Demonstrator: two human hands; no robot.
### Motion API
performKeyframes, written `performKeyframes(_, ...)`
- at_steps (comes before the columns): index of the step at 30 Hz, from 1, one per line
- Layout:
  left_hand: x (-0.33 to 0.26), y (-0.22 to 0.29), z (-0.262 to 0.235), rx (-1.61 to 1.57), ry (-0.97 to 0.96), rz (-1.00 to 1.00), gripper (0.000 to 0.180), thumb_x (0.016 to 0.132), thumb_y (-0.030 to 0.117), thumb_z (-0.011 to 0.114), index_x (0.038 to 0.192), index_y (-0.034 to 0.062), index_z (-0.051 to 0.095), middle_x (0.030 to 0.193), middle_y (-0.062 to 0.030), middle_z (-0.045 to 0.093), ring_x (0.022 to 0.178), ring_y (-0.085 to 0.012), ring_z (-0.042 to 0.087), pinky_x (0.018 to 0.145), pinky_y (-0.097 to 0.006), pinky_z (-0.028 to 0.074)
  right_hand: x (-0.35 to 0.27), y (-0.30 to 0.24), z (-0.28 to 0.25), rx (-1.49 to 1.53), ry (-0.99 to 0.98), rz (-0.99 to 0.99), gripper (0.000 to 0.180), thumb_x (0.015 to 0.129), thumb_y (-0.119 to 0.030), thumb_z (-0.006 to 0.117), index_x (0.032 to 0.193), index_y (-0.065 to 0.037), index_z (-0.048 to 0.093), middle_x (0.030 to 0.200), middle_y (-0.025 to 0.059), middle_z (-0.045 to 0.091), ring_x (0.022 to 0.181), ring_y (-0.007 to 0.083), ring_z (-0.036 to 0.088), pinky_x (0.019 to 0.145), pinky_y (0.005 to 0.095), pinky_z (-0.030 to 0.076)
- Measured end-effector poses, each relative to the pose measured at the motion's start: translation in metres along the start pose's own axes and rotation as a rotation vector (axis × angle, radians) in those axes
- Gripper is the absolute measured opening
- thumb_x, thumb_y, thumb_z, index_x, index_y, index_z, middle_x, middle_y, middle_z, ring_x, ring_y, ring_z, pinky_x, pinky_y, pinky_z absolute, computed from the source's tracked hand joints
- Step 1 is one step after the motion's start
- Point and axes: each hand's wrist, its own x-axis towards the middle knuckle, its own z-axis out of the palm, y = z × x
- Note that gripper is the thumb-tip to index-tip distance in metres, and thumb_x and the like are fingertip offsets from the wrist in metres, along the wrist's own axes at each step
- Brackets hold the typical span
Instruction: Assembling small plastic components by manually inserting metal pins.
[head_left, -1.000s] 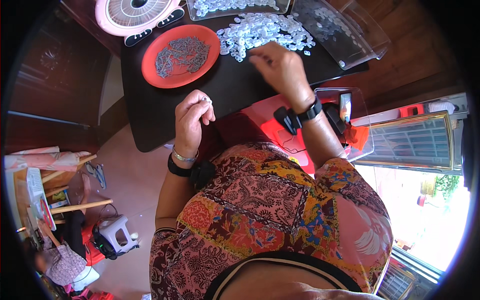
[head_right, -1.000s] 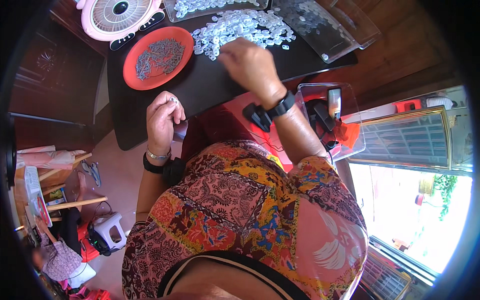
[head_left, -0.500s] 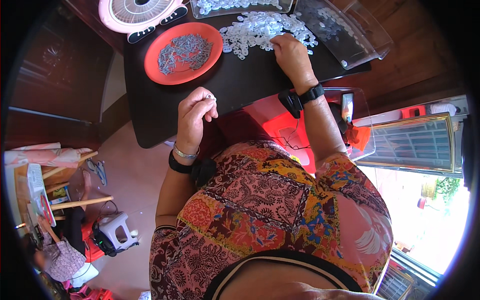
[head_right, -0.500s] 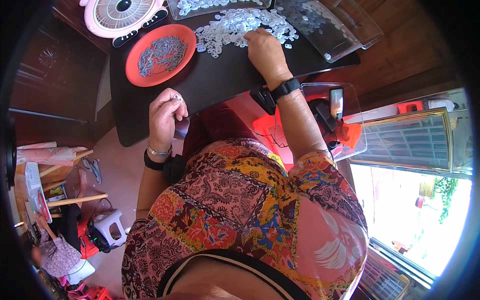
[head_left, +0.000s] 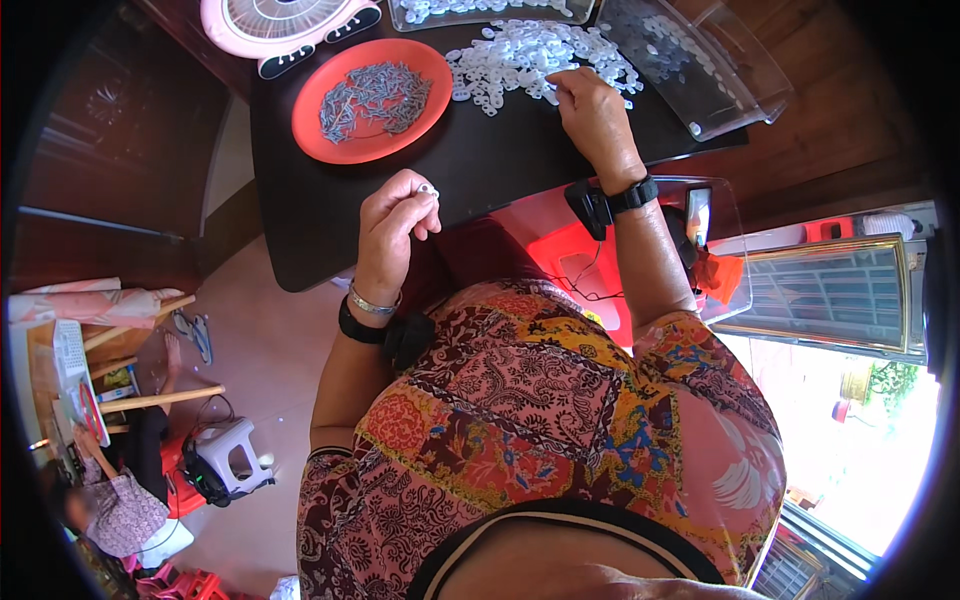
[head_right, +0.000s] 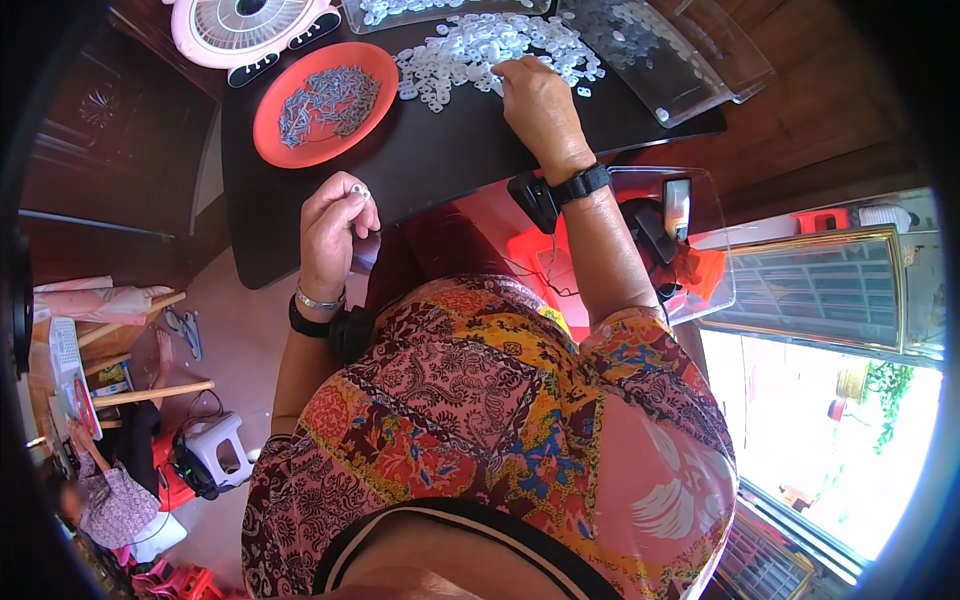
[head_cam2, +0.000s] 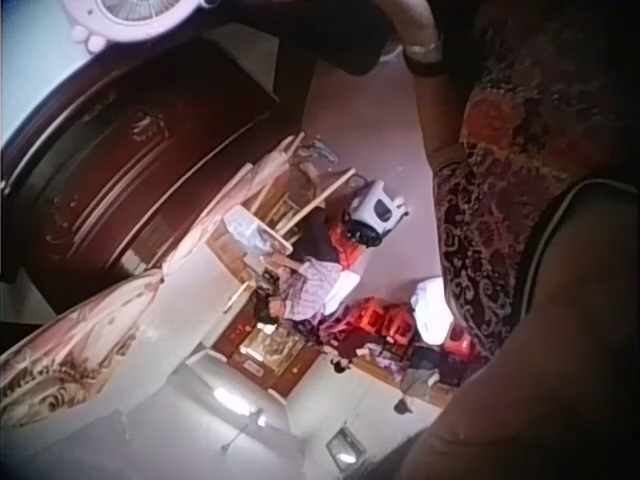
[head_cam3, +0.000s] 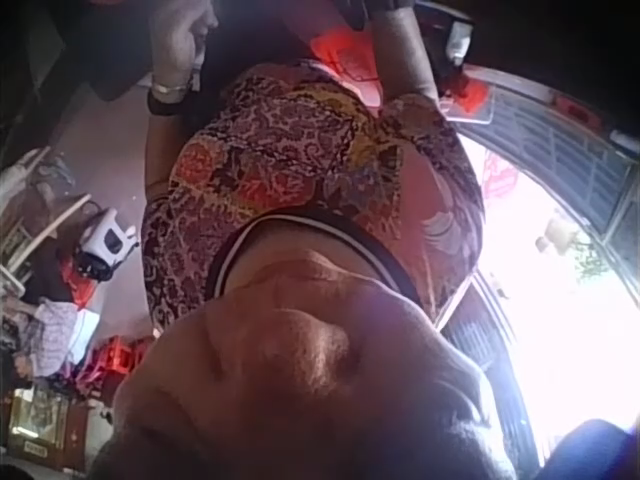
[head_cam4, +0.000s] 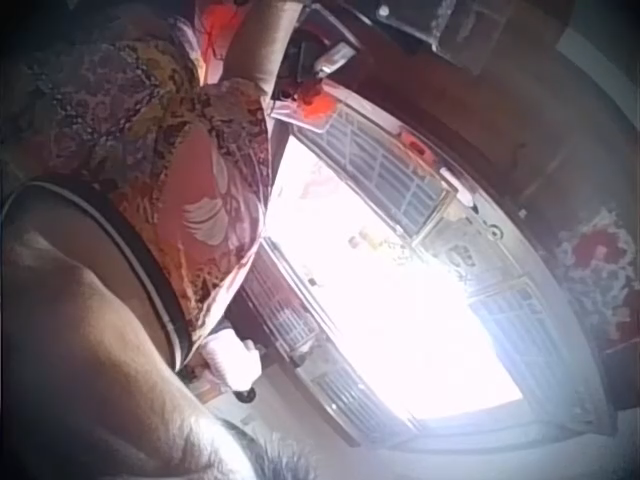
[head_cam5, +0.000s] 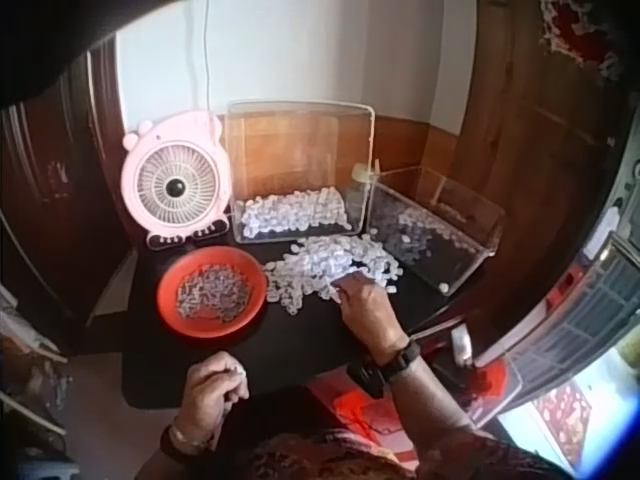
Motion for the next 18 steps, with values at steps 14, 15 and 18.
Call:
performKeyframes(14, -0.0008, 0.0009, 0.0007, -0.007, -0.004, -0.004, 0.016, 0.087, 0.011, 0.049, 0.076, 0.0015, 0.054, 0.063, -0.0019, 0.052, 0.057, -0.0071, 0.046, 0.053, -0.021, 0.034, -0.0061, -0.0020, -0.0047, -0.039, -0.167, -0.026, 0.017, 0.081, -0.008, 0.061, 0.096, -0.005, 0.067, 0.087, 0.0123, 0.064, 0.079, 0.0303, 0.064, 0.071, 0.0369, 0.051)
performKeyframes(15, -0.0008, 0.0005, 0.0004, -0.010, -0.002, -0.010, 0.016, 0.087, 0.011, 0.048, 0.076, 0.0015, 0.054, 0.063, -0.0019, 0.052, 0.057, -0.0071, 0.046, 0.053, -0.021, 0.034, -0.0062, -0.0027, -0.0048, -0.040, -0.167, -0.026, 0.017, 0.081, -0.008, 0.061, 0.096, -0.005, 0.067, 0.087, 0.0123, 0.064, 0.079, 0.0303, 0.064, 0.071, 0.0369, 0.051)
performKeyframes(18, -0.0005, -0.0007, 0.0002, -0.009, -0.003, -0.012, 0.016, 0.087, 0.011, 0.048, 0.076, 0.0016, 0.054, 0.063, -0.0019, 0.052, 0.057, -0.0071, 0.046, 0.053, -0.021, 0.034, -0.0072, -0.0065, -0.0041, -0.039, -0.181, -0.013, 0.017, 0.082, -0.011, 0.061, 0.096, -0.006, 0.067, 0.087, 0.0121, 0.064, 0.079, 0.0304, 0.064, 0.071, 0.0373, 0.051)
